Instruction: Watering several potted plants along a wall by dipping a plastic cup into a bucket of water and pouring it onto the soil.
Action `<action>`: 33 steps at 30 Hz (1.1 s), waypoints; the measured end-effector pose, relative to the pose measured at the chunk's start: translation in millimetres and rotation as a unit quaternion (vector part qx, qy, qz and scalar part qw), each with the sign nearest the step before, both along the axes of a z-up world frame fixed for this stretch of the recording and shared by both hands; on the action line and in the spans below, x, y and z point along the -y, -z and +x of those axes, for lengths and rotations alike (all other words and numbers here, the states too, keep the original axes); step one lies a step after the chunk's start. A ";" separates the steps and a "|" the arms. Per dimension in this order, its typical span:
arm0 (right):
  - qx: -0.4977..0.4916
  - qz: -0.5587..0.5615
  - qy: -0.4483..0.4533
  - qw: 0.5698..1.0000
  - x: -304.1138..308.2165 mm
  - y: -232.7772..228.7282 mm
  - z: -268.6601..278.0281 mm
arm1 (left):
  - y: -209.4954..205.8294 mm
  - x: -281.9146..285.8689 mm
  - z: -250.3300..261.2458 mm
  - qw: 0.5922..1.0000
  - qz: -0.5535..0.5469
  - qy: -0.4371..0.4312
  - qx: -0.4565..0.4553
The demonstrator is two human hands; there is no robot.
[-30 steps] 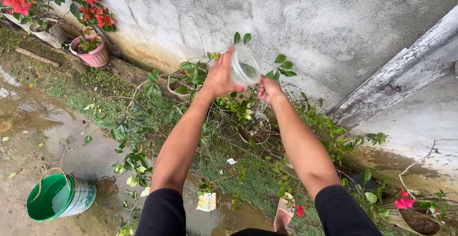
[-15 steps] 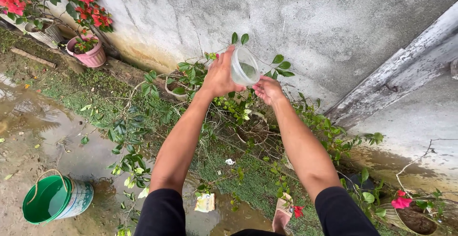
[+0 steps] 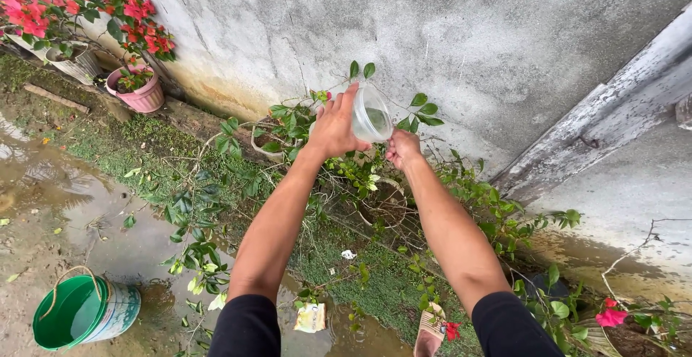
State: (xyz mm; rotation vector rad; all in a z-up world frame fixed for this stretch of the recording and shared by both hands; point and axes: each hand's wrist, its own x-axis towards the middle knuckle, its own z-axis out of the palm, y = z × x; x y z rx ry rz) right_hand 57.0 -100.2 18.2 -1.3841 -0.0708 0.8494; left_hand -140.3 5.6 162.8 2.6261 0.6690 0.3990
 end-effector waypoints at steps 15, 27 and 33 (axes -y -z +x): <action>0.385 -0.185 0.047 0.903 -2.0 62.6 27.8 | 0.8 4.1 -48.3 0.958 -0.203 -0.012 0.204; 0.304 -0.180 -0.299 0.887 60.3 -68.6 -51.8 | 17.3 27.5 -78.9 0.942 -0.254 -0.043 0.214; 0.301 0.057 -0.405 0.862 64.5 -66.8 -79.0 | 42.5 26.6 -66.0 0.939 -0.275 -0.051 0.201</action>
